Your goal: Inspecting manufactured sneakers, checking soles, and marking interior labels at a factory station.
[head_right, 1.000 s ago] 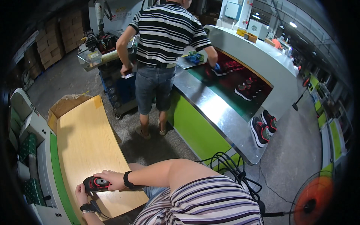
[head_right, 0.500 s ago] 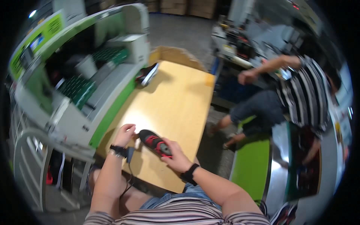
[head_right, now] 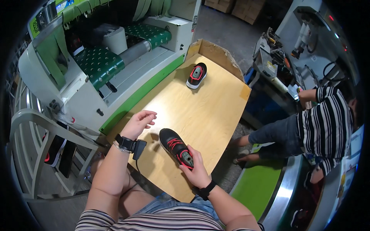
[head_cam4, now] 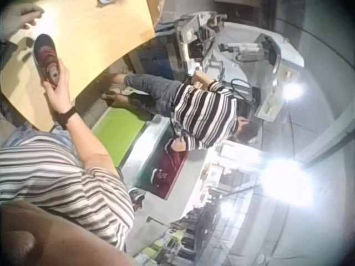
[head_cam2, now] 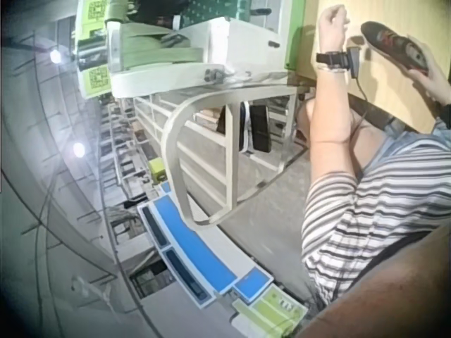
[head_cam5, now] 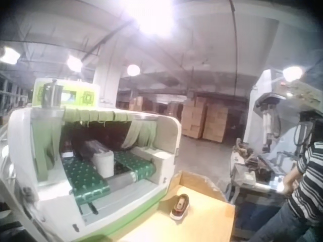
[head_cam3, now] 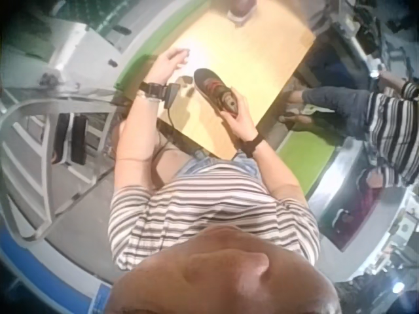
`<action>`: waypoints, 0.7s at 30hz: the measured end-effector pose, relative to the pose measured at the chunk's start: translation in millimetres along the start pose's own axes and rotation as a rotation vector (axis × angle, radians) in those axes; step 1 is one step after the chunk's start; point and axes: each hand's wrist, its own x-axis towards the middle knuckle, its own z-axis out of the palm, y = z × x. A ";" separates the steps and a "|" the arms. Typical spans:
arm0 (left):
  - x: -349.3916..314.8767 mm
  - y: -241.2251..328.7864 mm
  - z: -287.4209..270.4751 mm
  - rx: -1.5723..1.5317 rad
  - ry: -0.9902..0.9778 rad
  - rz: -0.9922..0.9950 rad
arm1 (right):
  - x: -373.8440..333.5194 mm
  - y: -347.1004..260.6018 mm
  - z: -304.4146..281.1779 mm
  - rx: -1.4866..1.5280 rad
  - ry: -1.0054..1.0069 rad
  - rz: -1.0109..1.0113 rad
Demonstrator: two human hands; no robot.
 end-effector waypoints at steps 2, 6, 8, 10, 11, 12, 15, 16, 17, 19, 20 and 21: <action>2.1 -1.6 0.2 -0.001 -0.003 0.000 | 1.5 -4.5 1.6 -0.010 -0.007 0.029; 11.1 -7.1 9.2 0.051 -0.041 0.020 | 17.8 -5.9 9.6 0.042 -0.077 -0.054; 13.8 -21.1 9.8 0.078 -0.037 0.046 | 40.7 -26.7 3.9 0.154 -0.257 0.039; 13.7 -26.3 13.6 0.005 -0.056 0.040 | 75.5 -33.9 -13.9 0.347 -0.489 0.279; 16.7 -28.5 19.0 -0.030 -0.058 0.040 | 99.8 -10.3 -17.5 0.320 -0.449 0.207; 16.3 -31.7 22.6 -0.066 -0.050 0.035 | 134.3 -6.5 -24.8 0.056 -0.420 0.191; 3.2 -17.8 44.4 0.096 -0.023 -0.005 | 243.4 39.9 -38.1 -0.342 0.141 -0.198; 1.6 -13.4 49.3 0.122 -0.060 -0.064 | 289.4 61.9 -48.6 -0.274 0.244 -0.135; -2.3 -15.5 46.5 0.100 -0.085 -0.082 | 323.7 60.9 -47.5 -0.252 0.316 -0.091; -9.9 -22.0 40.6 0.054 -0.127 -0.120 | 376.4 48.9 -43.7 -0.261 0.460 -0.013; -14.8 -24.2 38.0 0.158 -0.131 -0.064 | 393.3 44.1 -38.0 -0.241 0.428 0.118; -6.4 -16.0 52.0 0.263 -0.197 0.045 | 415.3 86.8 -77.2 -0.226 0.427 0.155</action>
